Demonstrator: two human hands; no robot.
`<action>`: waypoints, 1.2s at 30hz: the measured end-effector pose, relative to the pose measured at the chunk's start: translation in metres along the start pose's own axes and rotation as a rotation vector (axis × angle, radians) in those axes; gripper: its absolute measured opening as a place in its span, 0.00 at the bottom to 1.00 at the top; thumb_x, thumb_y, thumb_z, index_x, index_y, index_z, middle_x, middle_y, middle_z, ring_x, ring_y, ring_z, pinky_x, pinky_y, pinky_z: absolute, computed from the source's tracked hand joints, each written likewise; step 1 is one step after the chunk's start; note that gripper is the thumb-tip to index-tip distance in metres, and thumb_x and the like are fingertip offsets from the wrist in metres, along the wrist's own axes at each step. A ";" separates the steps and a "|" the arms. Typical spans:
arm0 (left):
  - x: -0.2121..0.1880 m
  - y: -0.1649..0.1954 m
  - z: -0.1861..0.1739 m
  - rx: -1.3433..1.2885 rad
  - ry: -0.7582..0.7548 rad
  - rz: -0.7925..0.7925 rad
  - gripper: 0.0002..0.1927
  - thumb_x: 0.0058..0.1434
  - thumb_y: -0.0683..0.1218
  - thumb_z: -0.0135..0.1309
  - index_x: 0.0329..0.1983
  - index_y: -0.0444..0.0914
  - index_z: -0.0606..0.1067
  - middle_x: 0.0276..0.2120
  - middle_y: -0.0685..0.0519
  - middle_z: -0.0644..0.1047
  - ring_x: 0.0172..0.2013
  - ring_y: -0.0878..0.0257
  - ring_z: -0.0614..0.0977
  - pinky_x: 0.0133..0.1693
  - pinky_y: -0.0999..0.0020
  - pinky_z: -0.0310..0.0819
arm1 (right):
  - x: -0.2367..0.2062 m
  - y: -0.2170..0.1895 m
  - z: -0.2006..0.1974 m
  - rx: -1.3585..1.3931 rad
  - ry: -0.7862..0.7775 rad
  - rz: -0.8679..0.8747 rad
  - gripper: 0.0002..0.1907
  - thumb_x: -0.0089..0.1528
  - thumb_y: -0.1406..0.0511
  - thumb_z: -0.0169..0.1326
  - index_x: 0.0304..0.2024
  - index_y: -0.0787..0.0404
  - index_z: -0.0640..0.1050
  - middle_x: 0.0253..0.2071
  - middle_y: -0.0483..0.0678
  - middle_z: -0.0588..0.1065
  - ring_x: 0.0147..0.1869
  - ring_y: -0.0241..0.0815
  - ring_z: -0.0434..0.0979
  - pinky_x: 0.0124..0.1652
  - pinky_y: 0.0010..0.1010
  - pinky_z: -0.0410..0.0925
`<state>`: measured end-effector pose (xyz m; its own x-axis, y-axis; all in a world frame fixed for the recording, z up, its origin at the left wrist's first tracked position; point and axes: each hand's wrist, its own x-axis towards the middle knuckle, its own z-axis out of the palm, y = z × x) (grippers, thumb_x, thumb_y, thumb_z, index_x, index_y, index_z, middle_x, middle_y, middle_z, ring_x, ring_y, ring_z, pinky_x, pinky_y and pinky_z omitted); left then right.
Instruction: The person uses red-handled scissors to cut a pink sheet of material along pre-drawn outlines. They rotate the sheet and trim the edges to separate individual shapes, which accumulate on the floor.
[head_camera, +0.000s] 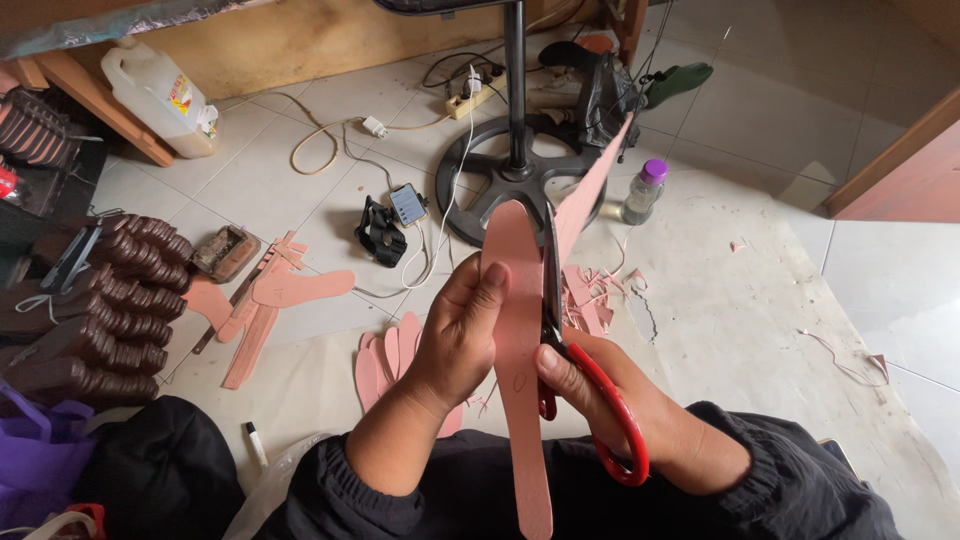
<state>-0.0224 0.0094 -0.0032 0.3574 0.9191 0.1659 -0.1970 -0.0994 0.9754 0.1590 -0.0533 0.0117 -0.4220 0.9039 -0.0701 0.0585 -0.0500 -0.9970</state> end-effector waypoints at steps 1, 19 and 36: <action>-0.001 0.002 0.002 -0.033 0.008 0.005 0.18 0.76 0.55 0.42 0.51 0.38 0.74 0.41 0.58 0.78 0.43 0.71 0.76 0.48 0.74 0.72 | 0.000 0.001 0.000 -0.023 0.005 -0.026 0.30 0.67 0.43 0.41 0.37 0.63 0.75 0.28 0.45 0.74 0.35 0.36 0.74 0.38 0.29 0.70; -0.016 0.009 0.001 0.071 0.157 0.071 0.15 0.76 0.50 0.47 0.34 0.38 0.71 0.27 0.65 0.64 0.31 0.75 0.61 0.32 0.78 0.57 | 0.003 -0.005 -0.008 -0.286 0.121 0.190 0.28 0.60 0.43 0.48 0.36 0.61 0.77 0.25 0.45 0.71 0.31 0.35 0.68 0.32 0.30 0.66; -0.001 -0.012 -0.016 -0.398 0.360 -0.011 0.13 0.72 0.48 0.49 0.48 0.33 0.76 0.41 0.57 0.78 0.44 0.71 0.76 0.49 0.73 0.69 | -0.002 -0.021 -0.011 0.187 -0.105 0.219 0.32 0.68 0.44 0.37 0.32 0.64 0.75 0.24 0.48 0.72 0.24 0.38 0.72 0.27 0.30 0.67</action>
<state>-0.0352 0.0154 -0.0171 0.0399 0.9988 0.0274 -0.5505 -0.0009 0.8348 0.1682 -0.0496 0.0327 -0.5096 0.8145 -0.2772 -0.0050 -0.3251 -0.9457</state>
